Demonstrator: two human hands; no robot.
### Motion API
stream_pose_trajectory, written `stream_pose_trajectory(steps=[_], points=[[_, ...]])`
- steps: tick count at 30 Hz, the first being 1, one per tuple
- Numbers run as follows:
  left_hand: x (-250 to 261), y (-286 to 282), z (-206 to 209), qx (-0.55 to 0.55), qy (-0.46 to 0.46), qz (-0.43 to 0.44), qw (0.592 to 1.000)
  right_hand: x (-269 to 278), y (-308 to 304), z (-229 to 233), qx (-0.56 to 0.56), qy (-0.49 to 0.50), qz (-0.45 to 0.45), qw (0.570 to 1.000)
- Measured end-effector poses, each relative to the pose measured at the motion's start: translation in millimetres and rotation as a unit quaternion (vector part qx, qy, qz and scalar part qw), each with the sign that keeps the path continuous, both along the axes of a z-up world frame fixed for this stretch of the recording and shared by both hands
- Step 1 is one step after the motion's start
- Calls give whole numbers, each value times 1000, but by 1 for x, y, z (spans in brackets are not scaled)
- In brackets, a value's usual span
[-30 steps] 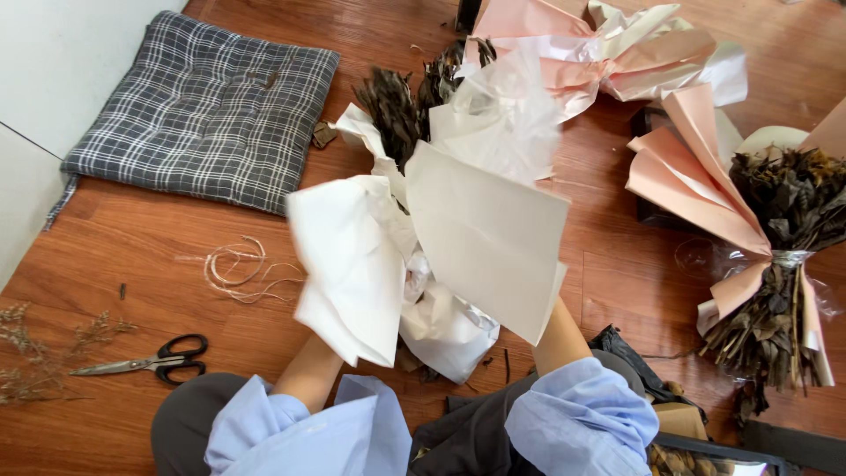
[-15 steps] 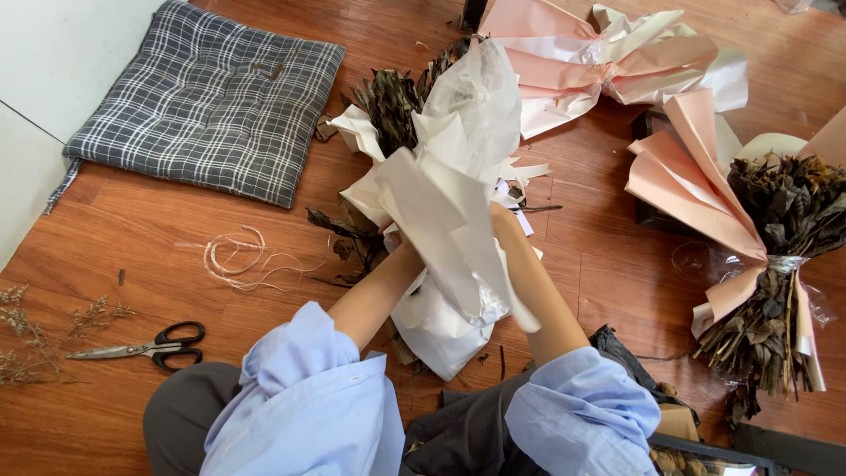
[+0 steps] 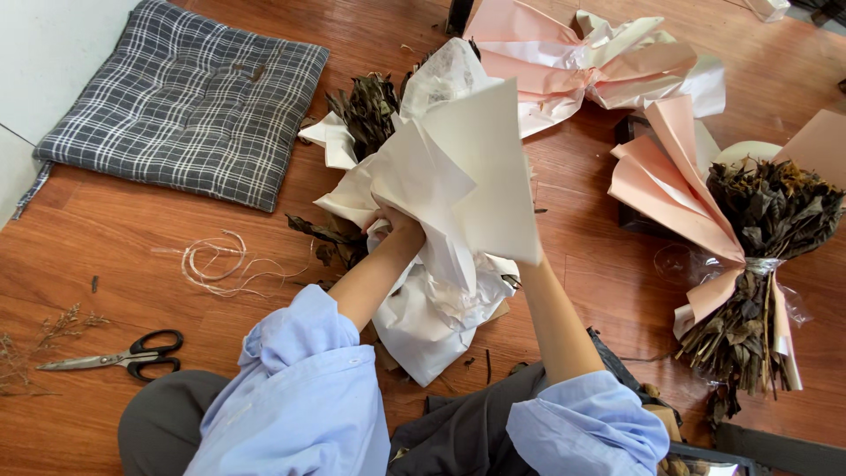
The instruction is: The person sits on the floor and wraps a bundle of dried flowers with white tissue paper and a pink ribbon. They adjust the paper layers, tie the ribbon, and smooth the wrapping to complete the bouquet.
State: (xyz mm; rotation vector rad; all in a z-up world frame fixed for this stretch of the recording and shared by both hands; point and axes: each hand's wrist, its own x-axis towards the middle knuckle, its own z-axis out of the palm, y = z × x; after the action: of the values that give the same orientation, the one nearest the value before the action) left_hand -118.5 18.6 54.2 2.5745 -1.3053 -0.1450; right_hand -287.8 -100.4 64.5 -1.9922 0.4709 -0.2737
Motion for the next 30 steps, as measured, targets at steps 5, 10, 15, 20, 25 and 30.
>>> stream_pose_trajectory(steps=[5, 10, 15, 20, 25, 30], points=[[5, 1, 2, 18, -16, -6, 1000, 17, 6, -66, -28, 70, 35, 997], [3, 3, 0, 30, -18, -15, 999, 37, 19, -90, -165, 35, 7, 986], [5, 1, 5, 22, -15, -38, 999, 29, 21, -56, 3, 10, 54, 998], [10, -19, 15, 21, 7, -101, 995, 18, 24, -34, -247, 36, 119, 961], [22, -21, -7, 233, -67, -109, 964, 22, 48, -13, -239, 159, 9, 958], [20, -16, -57, 461, -225, -158, 844, 56, 71, 16, -114, 9, -138, 984]])
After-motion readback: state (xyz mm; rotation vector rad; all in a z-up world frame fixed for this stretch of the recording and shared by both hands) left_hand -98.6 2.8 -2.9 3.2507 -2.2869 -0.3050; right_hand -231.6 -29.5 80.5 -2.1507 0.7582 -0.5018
